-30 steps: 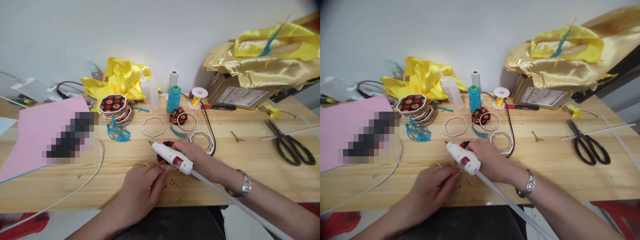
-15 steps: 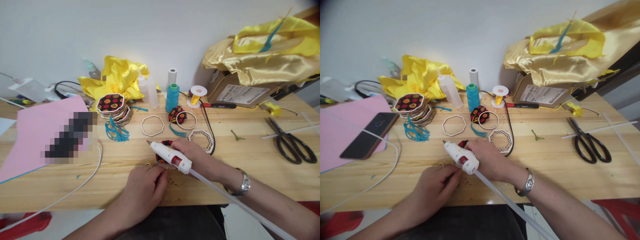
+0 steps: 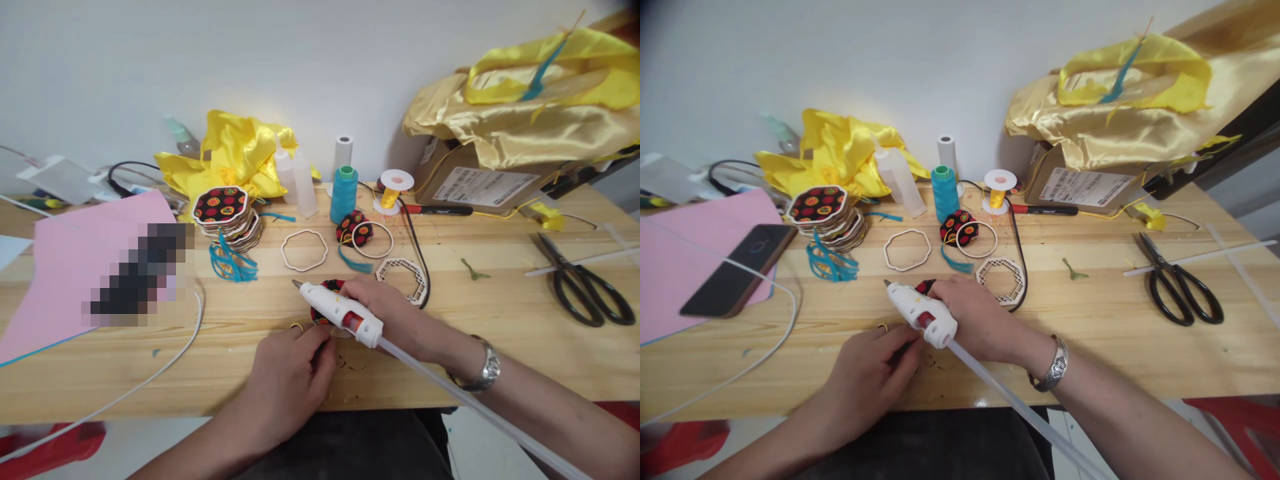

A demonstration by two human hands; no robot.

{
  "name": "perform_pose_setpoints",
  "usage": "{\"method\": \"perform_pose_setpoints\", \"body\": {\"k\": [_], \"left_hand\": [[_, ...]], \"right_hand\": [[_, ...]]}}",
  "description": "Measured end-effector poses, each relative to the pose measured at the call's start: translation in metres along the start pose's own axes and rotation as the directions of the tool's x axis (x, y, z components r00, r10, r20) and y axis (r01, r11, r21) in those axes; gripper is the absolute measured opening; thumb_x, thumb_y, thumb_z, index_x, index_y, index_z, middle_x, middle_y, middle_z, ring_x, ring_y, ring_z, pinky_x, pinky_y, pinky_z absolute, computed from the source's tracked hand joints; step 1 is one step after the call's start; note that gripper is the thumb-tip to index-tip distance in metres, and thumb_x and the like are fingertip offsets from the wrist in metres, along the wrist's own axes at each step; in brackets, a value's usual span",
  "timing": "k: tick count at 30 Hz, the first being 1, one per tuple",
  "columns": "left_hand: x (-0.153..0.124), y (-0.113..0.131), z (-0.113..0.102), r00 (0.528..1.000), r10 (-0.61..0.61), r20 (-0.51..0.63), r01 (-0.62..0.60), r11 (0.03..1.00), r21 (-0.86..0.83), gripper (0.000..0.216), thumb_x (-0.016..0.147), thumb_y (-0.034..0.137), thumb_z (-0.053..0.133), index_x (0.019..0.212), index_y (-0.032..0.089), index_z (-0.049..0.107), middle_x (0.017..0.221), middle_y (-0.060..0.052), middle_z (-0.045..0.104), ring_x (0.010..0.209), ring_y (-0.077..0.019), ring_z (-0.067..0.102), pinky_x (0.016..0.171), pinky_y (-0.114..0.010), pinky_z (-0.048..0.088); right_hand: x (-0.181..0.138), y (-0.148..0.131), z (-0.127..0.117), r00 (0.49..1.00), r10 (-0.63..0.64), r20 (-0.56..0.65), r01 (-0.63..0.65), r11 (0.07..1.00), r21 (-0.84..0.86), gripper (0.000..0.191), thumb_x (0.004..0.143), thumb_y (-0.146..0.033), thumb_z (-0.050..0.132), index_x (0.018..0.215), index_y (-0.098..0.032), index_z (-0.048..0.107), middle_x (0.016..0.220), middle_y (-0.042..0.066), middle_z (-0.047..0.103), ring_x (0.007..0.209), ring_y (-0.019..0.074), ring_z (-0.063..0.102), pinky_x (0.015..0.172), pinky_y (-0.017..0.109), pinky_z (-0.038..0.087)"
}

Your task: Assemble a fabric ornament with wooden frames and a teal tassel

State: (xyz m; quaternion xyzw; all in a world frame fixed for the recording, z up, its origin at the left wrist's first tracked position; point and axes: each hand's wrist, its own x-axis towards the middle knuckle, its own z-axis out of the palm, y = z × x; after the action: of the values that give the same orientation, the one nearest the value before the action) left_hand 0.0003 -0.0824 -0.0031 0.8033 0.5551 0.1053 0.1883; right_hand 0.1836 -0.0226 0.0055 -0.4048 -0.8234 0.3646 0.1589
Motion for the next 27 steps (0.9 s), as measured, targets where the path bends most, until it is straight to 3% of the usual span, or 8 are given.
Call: {"method": "perform_pose_setpoints", "body": {"k": [7,13,27], "left_hand": [[-0.0005,-0.0008,0.0025,0.989,0.113,-0.091,-0.098,0.983,0.154,0.022,0.085,0.024,0.044,0.082,0.022,0.065,0.055,-0.001,0.063,0.047,-0.0198,0.059,0.047,-0.03,0.03],[-0.0013,-0.0033,0.0044,0.98,0.147,-0.132,-0.109,0.96,0.259,0.021,0.086,0.025,0.045,0.088,0.022,0.065,0.055,-0.001,0.063,0.047,-0.0219,0.059,0.046,-0.031,0.029],[-0.0055,-0.009,0.0046,0.991,0.106,-0.082,-0.096,0.99,0.107,0.014,0.089,0.025,0.047,0.096,0.022,0.059,0.072,0.001,0.071,0.059,-0.0192,0.065,0.053,-0.029,0.038]], "right_hand": [[-0.0007,-0.0006,-0.0007,1.0,-0.01,-0.005,0.01,1.0,0.003,0.013,0.081,-0.031,0.058,0.084,-0.018,0.056,0.094,0.004,0.063,0.083,0.0179,0.054,0.069,0.029,0.039],[-0.0002,0.0024,0.0011,1.0,-0.014,-0.012,0.014,0.999,-0.039,0.016,0.08,-0.034,0.058,0.086,-0.019,0.057,0.09,0.003,0.062,0.081,0.0181,0.054,0.068,0.029,0.038],[0.0003,0.0012,0.0004,1.0,-0.022,-0.011,0.022,1.0,-0.022,0.014,0.079,-0.032,0.059,0.082,-0.019,0.053,0.09,0.003,0.062,0.08,0.0171,0.054,0.067,0.027,0.037]]}}
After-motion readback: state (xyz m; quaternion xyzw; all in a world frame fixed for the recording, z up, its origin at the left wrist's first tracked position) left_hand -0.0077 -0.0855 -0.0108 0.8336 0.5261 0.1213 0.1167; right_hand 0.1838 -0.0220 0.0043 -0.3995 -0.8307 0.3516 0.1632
